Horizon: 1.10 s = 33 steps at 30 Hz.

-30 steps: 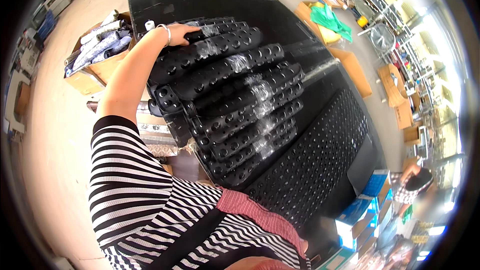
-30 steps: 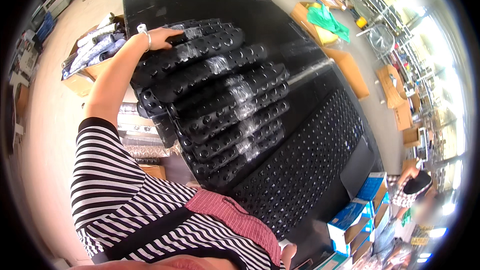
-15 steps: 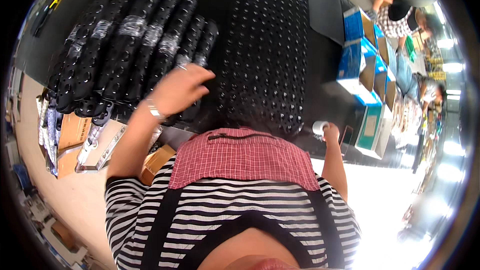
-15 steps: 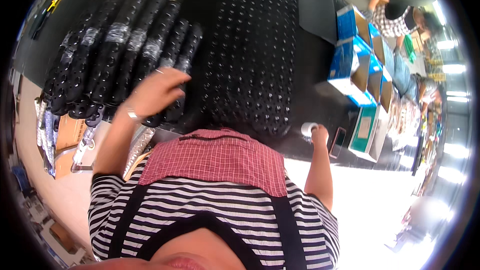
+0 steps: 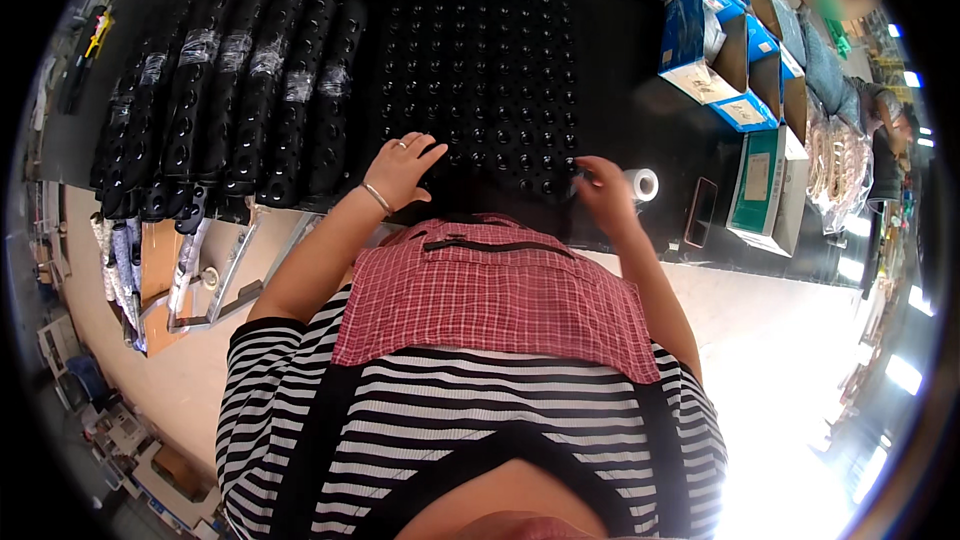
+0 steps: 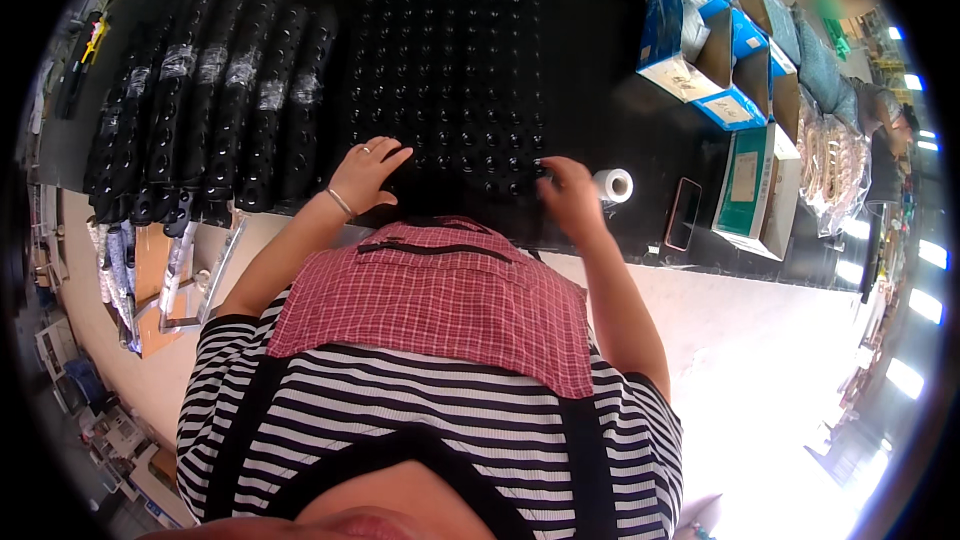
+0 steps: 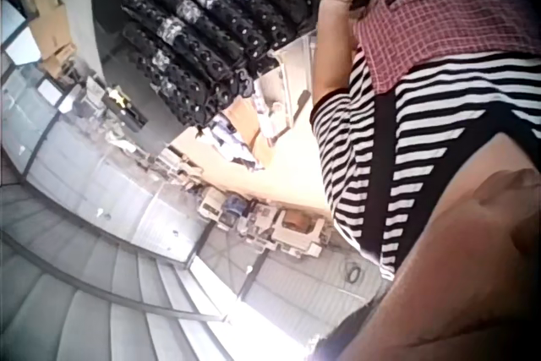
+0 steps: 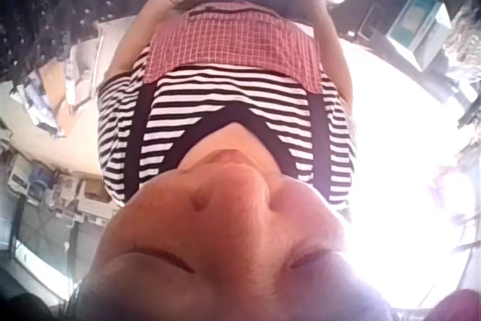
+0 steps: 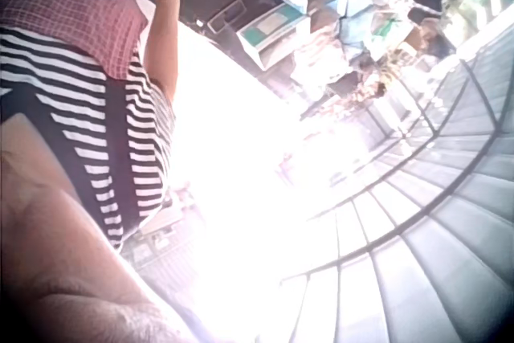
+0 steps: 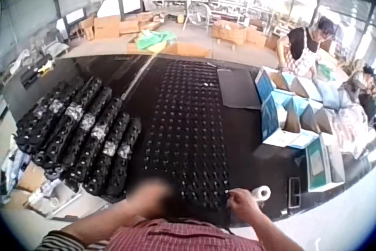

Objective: The person rolls black plastic sheets into cylinders, secures them with tape, and stacks the finished rolls on an assembly table or places them into a large cardboard box.

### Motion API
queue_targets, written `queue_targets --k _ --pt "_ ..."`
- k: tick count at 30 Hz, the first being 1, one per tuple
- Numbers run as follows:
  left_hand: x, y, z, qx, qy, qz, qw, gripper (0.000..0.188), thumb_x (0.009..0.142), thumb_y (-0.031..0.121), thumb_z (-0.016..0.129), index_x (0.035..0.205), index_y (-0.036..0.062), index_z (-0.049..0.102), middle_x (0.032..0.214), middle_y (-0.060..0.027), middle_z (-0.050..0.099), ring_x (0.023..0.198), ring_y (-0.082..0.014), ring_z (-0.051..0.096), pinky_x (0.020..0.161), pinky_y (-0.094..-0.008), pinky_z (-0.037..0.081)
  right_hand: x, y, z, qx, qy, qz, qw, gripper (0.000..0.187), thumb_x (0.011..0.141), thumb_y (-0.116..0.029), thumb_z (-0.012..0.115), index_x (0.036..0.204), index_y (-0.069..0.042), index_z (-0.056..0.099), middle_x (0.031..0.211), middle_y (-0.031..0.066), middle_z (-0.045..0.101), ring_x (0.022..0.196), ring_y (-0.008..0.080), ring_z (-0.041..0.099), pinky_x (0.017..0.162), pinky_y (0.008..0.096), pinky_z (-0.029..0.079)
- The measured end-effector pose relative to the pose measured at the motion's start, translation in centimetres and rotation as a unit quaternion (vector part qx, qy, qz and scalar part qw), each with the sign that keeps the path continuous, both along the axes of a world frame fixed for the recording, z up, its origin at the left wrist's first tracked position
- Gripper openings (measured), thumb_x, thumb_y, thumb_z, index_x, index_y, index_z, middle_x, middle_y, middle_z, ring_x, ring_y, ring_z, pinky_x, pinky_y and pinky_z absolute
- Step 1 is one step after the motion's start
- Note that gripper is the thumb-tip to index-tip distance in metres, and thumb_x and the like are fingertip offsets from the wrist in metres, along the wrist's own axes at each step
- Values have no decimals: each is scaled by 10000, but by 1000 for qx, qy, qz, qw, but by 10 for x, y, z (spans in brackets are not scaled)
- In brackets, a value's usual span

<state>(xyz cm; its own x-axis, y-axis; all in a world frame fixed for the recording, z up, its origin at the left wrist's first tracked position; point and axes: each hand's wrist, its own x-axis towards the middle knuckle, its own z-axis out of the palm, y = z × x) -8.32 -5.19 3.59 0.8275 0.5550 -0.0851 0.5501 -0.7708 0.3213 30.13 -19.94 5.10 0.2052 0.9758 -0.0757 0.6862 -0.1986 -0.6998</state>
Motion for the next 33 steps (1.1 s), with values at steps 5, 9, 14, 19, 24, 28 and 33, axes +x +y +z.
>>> queue_targets --k 5,9,14,19,24,28,33 --pt "8 -12 17 12 44 5 999 966 643 263 928 1492 156 480 1463 -133 472 1407 -352 434 1140 -477 386 -50 1 -5 -9 -168 184 968 732 722 -222 879 1401 -190 607 1505 74 536 1418 307 437 1145 507 353" --pt "1 -11 13 -11 -10 -4 1000 815 713 244 885 1442 142 535 1442 -145 502 1375 -362 470 1114 -472 424 -31 9 -14 -20 -146 215 965 621 736 -231 868 1325 -200 671 1530 42 518 1437 290 418 1132 520 341" --pt "-3 6 13 -49 6 -23 999 542 785 229 826 1273 84 642 1339 -136 591 1277 -331 556 1017 -423 506 -8 20 -35 73 -78 277 955 260 866 -170 755 1118 -111 737 1183 84 730 1194 322 624 967 434 506" --pt "-4 -13 14 -24 12 21 999 585 800 295 824 1292 50 624 1344 -138 591 1254 -320 579 1027 -402 505 -35 44 -5 23 -25 98 995 160 967 -188 646 1010 -51 715 963 167 726 929 377 693 813 449 543" --pt "-8 -12 33 -69 -24 31 997 551 855 258 778 1340 57 609 1380 -124 590 1261 -324 581 1043 -412 497 -40 63 9 46 -13 34 998 196 988 -221 631 971 -40 705 879 182 711 858 387 693 774 452 537" --pt "-12 -13 34 -82 -15 61 995 533 871 247 757 1350 67 606 1301 -146 645 1224 -343 602 1044 -420 493 -44 80 17 91 -4 -1 996 189 985 -216 649 968 -35 698 834 174 700 792 365 690 721 431 529" --pt "-20 7 34 -20 -125 144 981 428 895 221 729 1275 48 637 1202 -160 692 1116 -355 646 990 -430 516 -37 103 25 115 7 -47 992 198 987 -226 665 972 -31 693 802 154 693 751 323 686 693 403 524"
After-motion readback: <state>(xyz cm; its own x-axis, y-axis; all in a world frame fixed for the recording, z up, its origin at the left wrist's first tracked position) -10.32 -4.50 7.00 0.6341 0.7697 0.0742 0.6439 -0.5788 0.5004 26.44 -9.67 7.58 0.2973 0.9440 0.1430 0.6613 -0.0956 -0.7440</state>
